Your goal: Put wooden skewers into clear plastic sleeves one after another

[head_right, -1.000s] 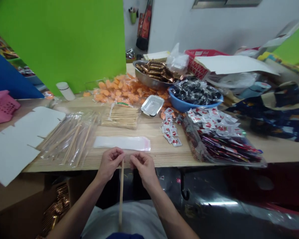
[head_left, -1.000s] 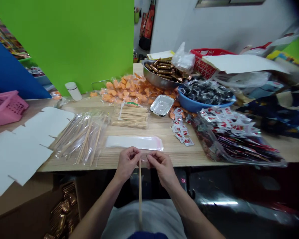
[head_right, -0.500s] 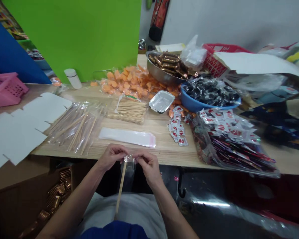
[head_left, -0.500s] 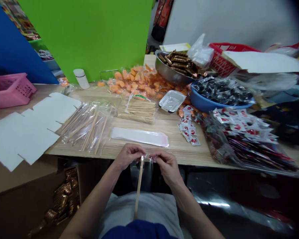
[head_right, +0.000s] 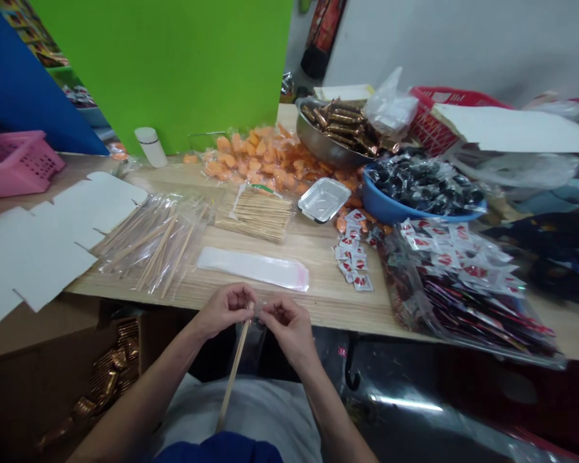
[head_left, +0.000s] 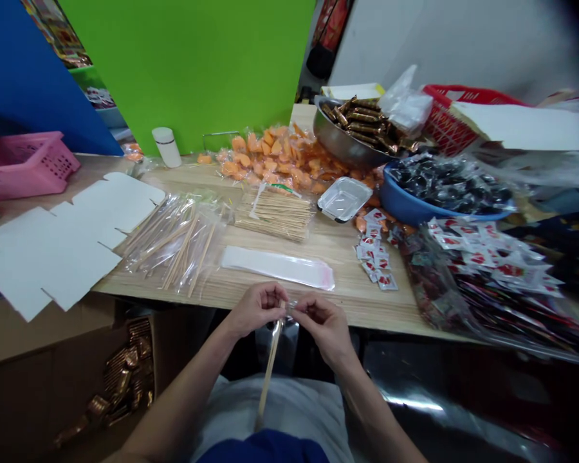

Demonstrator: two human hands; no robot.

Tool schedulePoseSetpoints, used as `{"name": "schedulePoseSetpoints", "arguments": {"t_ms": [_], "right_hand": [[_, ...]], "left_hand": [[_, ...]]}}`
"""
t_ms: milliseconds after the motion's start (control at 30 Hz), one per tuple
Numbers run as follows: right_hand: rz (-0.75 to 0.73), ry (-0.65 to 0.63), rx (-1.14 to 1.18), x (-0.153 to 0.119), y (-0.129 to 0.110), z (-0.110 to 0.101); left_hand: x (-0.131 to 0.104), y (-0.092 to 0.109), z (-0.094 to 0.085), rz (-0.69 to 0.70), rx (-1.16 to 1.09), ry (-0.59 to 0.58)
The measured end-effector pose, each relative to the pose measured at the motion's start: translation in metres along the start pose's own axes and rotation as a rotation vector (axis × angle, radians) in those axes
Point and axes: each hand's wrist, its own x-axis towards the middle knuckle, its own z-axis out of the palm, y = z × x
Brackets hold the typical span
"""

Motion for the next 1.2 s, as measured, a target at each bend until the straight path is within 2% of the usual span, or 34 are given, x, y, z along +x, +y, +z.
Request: {"name": "schedulePoseSetpoints", "arguments": {"t_ms": [133, 233, 300, 400, 433, 533, 600, 667, 767, 967, 1100, 1200], "right_hand": [[-0.026, -0.005, -0.060, 0.012, -0.002, 0.001], [-0.100, -0.025, -0.177, 0.040, -0.009, -0.004], [-0.201, -0.024, -0.315, 0.069, -0.017, -0.007], [-0.357, -0.044, -0.675, 0.122, -0.030, -0.008], [-0.374, -0.068, -0.837, 0.141, -0.034, -0.008], [-0.360, -0.090, -1.025, 0.192, -0.041, -0.005], [-0.336, -0.131, -1.103, 0.216, -0.041, -0.002], [-0.309, -0.197, -1.185, 0.231, -0.039, 0.001], [-0.266, -0.282, -1.284, 0.241, -0.035, 0.005], [-0.221, -0.319, -1.393, 0.242, -0.039, 0.012], [-0.233, -0.298, -1.393, 0.237, -0.048, 0.007], [-0.230, -0.291, -1.359, 0.231, -0.055, -0.005]], "left_hand": [[0.000, 0.006, -0.003, 0.042, -0.001, 0.120], [0.002, 0.022, -0.024, 0.118, 0.105, 0.260], [0.006, 0.039, -0.048, 0.194, 0.225, 0.338], [0.018, 0.073, -0.096, 0.294, 0.486, 0.440], [0.025, 0.086, -0.113, 0.309, 0.591, 0.478], [0.047, 0.123, -0.158, 0.293, 0.991, 0.616], [0.059, 0.140, -0.177, 0.285, 1.087, 0.657], [0.065, 0.148, -0.184, 0.288, 1.128, 0.686], [0.063, 0.138, -0.171, 0.305, 1.181, 0.721], [0.040, 0.087, -0.104, 0.438, 1.165, 0.676], [0.035, 0.061, -0.059, 0.426, 0.886, 0.629], [0.042, 0.048, -0.032, 0.322, 0.576, 0.496]]}}
